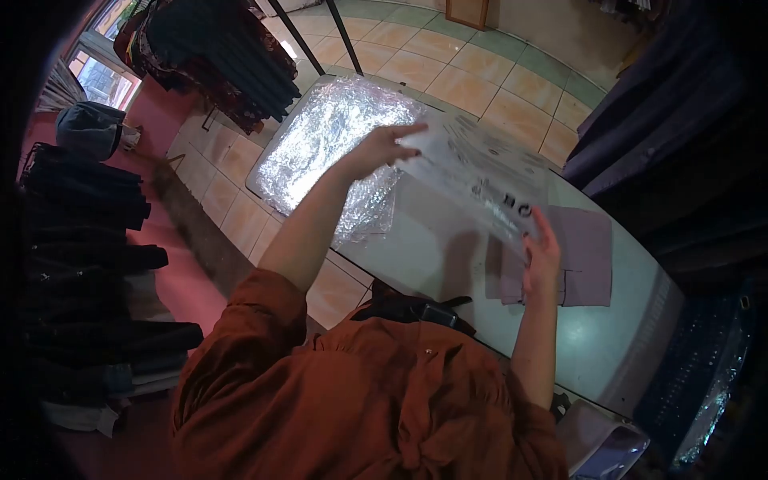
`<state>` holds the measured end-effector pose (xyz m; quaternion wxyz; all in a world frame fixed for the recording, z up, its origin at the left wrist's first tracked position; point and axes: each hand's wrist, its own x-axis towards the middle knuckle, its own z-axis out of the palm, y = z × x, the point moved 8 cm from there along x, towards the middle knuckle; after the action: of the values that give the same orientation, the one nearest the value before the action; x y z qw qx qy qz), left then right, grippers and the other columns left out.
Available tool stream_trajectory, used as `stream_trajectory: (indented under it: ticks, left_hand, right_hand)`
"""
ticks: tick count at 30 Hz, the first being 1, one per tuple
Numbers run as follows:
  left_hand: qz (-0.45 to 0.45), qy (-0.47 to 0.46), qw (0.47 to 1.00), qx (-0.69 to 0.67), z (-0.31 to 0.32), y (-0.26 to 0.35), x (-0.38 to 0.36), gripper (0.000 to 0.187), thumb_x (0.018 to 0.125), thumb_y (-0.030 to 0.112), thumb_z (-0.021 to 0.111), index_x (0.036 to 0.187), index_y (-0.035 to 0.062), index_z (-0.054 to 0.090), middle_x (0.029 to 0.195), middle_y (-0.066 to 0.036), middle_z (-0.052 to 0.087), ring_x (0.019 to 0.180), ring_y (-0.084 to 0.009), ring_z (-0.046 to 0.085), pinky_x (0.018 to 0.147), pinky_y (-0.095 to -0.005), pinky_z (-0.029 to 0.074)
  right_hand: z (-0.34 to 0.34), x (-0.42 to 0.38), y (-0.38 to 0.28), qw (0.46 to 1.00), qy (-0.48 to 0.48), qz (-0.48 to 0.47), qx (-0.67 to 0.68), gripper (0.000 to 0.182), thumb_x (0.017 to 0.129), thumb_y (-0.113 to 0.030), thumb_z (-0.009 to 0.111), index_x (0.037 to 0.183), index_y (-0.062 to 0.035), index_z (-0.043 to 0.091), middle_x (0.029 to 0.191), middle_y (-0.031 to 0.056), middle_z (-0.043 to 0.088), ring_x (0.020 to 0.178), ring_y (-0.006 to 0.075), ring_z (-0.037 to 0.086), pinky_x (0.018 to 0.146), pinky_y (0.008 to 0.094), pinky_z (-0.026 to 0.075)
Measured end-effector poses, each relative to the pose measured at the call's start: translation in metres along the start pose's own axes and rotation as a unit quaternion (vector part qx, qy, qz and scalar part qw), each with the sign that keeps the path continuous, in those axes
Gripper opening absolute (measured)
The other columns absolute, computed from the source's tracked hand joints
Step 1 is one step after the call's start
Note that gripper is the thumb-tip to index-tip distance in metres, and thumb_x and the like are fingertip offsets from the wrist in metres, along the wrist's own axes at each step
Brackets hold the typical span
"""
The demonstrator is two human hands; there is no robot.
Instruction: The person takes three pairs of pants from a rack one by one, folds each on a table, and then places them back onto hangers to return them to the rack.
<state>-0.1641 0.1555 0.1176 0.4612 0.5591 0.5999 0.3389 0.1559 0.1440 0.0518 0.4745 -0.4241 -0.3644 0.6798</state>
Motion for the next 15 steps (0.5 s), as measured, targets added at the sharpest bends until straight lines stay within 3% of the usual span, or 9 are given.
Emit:
stream_trajectory:
  ticks: [1, 3, 7, 9, 10, 12, 14, 15]
  left_hand:
    - [0.026, 0.018, 0.999, 0.000, -0.022, 0.020, -0.008, 0.055, 0.078, 0.015, 0.064, 0.130, 0.0175, 0.046, 0.092, -0.002, 0.064, 0.068, -0.0065, 0.052, 0.061, -0.0223, 0.043]
    - [0.081, 0.033, 0.996, -0.013, -0.069, 0.041, -0.030, 0.059, 0.077, 0.009, 0.063, 0.132, 0.0186, 0.044, 0.060, 0.008, 0.046, 0.055, -0.0025, 0.039, 0.052, -0.0186, 0.036]
    - [0.126, 0.092, 0.986, 0.059, -0.149, 0.032, -0.082, 0.061, 0.076, 0.009, 0.066, 0.132, 0.0206, 0.044, 0.060, 0.004, 0.048, 0.054, -0.0042, 0.037, 0.051, -0.0214, 0.036]
    - [0.073, 0.101, 0.989, 0.078, -0.182, -0.010, -0.104, 0.062, 0.076, 0.005, 0.065, 0.132, 0.0202, 0.044, 0.061, 0.004, 0.049, 0.054, -0.0045, 0.037, 0.049, -0.0210, 0.035]
    - [0.073, 0.099, 0.989, 0.078, -0.196, -0.037, -0.111, 0.062, 0.076, 0.005, 0.065, 0.132, 0.0202, 0.044, 0.061, 0.004, 0.049, 0.054, -0.0045, 0.037, 0.049, -0.0210, 0.035]
    - [-0.013, 0.083, 0.996, 0.020, -0.215, -0.119, -0.117, 0.060, 0.076, 0.004, 0.065, 0.130, 0.0190, 0.046, 0.062, 0.003, 0.052, 0.053, -0.0045, 0.041, 0.048, -0.0211, 0.037]
    - [-0.100, 0.092, 0.991, 0.014, -0.225, -0.181, -0.124, 0.054, 0.075, 0.005, 0.066, 0.126, 0.0167, 0.051, 0.063, 0.000, 0.056, 0.053, -0.0054, 0.045, 0.047, -0.0231, 0.039]
    - [-0.126, 0.081, 0.986, 0.080, -0.229, -0.204, -0.127, 0.052, 0.075, 0.006, 0.067, 0.124, 0.0155, 0.053, 0.062, -0.001, 0.056, 0.053, -0.0060, 0.046, 0.047, -0.0237, 0.039]
  right_hand:
    - [0.023, 0.001, -0.012, 1.000, 0.001, -0.005, -0.002, 0.057, 0.073, 0.013, 0.047, 0.129, 0.0008, 0.042, 0.133, 0.0068, 0.042, 0.087, 0.0067, 0.052, 0.075, 0.0175, 0.042]
    - [0.075, -0.003, -0.039, 0.994, -0.033, -0.107, -0.011, 0.060, 0.074, 0.012, 0.047, 0.132, -0.0021, 0.039, 0.134, 0.0056, 0.042, 0.071, 0.0020, 0.047, 0.066, 0.0154, 0.040]
    - [0.158, -0.023, -0.025, 0.964, -0.075, -0.216, -0.135, 0.061, 0.076, 0.008, 0.048, 0.134, -0.0080, 0.038, 0.126, 0.0026, 0.047, 0.060, 0.0013, 0.044, 0.057, 0.0146, 0.040]
    - [0.193, -0.022, 0.022, 0.953, -0.126, -0.226, -0.158, 0.063, 0.075, 0.006, 0.052, 0.134, -0.0077, 0.037, 0.124, 0.0041, 0.046, 0.058, 0.0023, 0.047, 0.055, 0.0149, 0.041]
    - [0.205, -0.017, 0.052, 0.954, -0.139, -0.196, -0.180, 0.063, 0.075, 0.005, 0.053, 0.135, -0.0077, 0.037, 0.125, 0.0058, 0.045, 0.059, 0.0033, 0.049, 0.054, 0.0161, 0.042]
    - [0.220, -0.008, 0.111, 0.955, -0.148, -0.163, -0.200, 0.064, 0.074, 0.004, 0.055, 0.135, -0.0077, 0.036, 0.126, 0.0075, 0.044, 0.059, 0.0044, 0.051, 0.054, 0.0173, 0.043]
    - [0.229, 0.000, 0.168, 0.963, -0.153, -0.070, -0.210, 0.063, 0.074, 0.003, 0.055, 0.134, -0.0083, 0.037, 0.124, 0.0112, 0.046, 0.060, 0.0076, 0.055, 0.053, 0.0201, 0.045]
    - [0.234, 0.000, 0.179, 0.964, -0.146, -0.070, -0.209, 0.063, 0.074, 0.003, 0.055, 0.134, -0.0083, 0.037, 0.124, 0.0112, 0.046, 0.060, 0.0076, 0.055, 0.053, 0.0201, 0.045]
